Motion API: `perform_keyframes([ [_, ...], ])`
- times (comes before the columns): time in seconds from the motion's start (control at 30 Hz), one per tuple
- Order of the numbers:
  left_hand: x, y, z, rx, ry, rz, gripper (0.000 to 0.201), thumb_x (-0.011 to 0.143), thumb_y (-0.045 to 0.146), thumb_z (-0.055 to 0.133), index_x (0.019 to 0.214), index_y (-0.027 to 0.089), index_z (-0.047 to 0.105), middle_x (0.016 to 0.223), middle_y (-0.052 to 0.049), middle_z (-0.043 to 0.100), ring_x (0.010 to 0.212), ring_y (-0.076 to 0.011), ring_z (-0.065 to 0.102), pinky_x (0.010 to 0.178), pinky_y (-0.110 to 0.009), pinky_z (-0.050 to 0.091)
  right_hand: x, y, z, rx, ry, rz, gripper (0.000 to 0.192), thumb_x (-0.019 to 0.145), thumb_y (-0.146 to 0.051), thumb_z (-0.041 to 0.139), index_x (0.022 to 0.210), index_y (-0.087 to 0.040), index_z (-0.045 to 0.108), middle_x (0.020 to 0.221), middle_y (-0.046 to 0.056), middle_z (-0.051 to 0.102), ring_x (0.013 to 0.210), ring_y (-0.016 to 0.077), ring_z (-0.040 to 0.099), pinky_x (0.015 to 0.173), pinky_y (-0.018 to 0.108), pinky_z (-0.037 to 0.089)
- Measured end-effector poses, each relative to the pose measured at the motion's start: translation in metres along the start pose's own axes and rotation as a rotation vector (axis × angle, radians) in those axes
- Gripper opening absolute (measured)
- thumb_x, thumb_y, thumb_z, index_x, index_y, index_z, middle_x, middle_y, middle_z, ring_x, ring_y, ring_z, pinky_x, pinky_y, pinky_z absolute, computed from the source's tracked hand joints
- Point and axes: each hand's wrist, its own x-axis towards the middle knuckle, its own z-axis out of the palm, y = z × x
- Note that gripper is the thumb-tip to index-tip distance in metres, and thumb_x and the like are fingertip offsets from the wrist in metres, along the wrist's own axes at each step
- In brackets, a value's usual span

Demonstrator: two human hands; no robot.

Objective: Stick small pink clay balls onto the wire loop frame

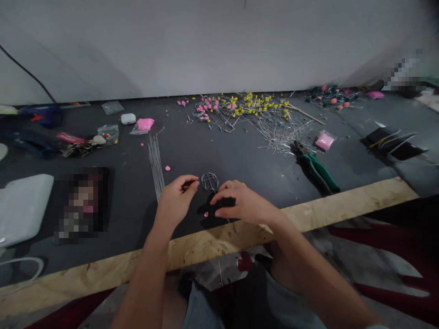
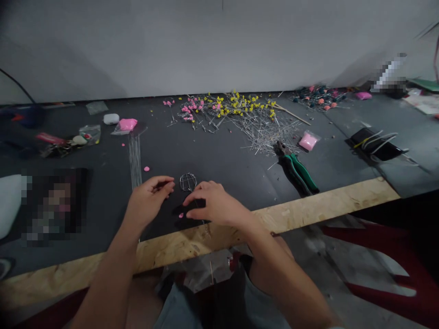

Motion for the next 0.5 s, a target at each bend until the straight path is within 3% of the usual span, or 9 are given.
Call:
perform_keyframes([
  [0.1, -0.002, 0.004, 0.002, 0.020, -0.017, 0.018, 0.022, 0.079, 0.038, 0.056, 0.093, 0.023, 0.065, 0.088, -0.002, 0.069, 0.076, -0.0158, 0.063, 0.072, -0.029, 0.049, 0.000, -0.004, 0.021, -0.218, 0.014, 0.036, 0.026, 0.073, -0.036, 0.069, 0.099, -0.032, 0.068, 0.098, 0.004, 0.053, 0.098, 0.0209, 0.044, 0.087, 0.038, 0.029],
  [0.2, -0.003, 0.005, 0.004, 0.030, -0.020, 0.035, 0.022, 0.080, 0.039, 0.056, 0.093, 0.024, 0.065, 0.089, -0.002, 0.069, 0.076, -0.0160, 0.063, 0.072, -0.029, 0.049, 0.004, -0.002, 0.033, -0.303, 0.035, 0.074, 0.019, 0.076, -0.040, 0.065, 0.093, -0.034, 0.070, 0.094, 0.004, 0.052, 0.094, 0.0211, 0.042, 0.082, 0.036, 0.028],
  [0.37, -0.002, 0.002, 0.004, -0.023, -0.041, 0.018, 0.025, 0.082, 0.040, 0.053, 0.097, 0.023, 0.064, 0.087, -0.002, 0.069, 0.075, -0.0159, 0.064, 0.071, -0.029, 0.050, 0.006, -0.001, 0.036, -0.330, 0.064, 0.074, 0.013, 0.080, -0.039, 0.061, 0.086, -0.032, 0.070, 0.091, 0.003, 0.051, 0.092, 0.0200, 0.041, 0.079, 0.034, 0.025],
  [0.5, -0.001, 0.000, 0.005, -0.043, -0.028, 0.009, 0.025, 0.080, 0.041, 0.056, 0.094, 0.022, 0.064, 0.083, -0.002, 0.068, 0.073, -0.0157, 0.064, 0.068, -0.028, 0.050, 0.004, -0.001, 0.035, -0.338, 0.064, 0.055, 0.021, 0.076, -0.044, 0.064, 0.094, -0.035, 0.068, 0.094, 0.003, 0.051, 0.094, 0.0205, 0.041, 0.079, 0.034, 0.025],
])
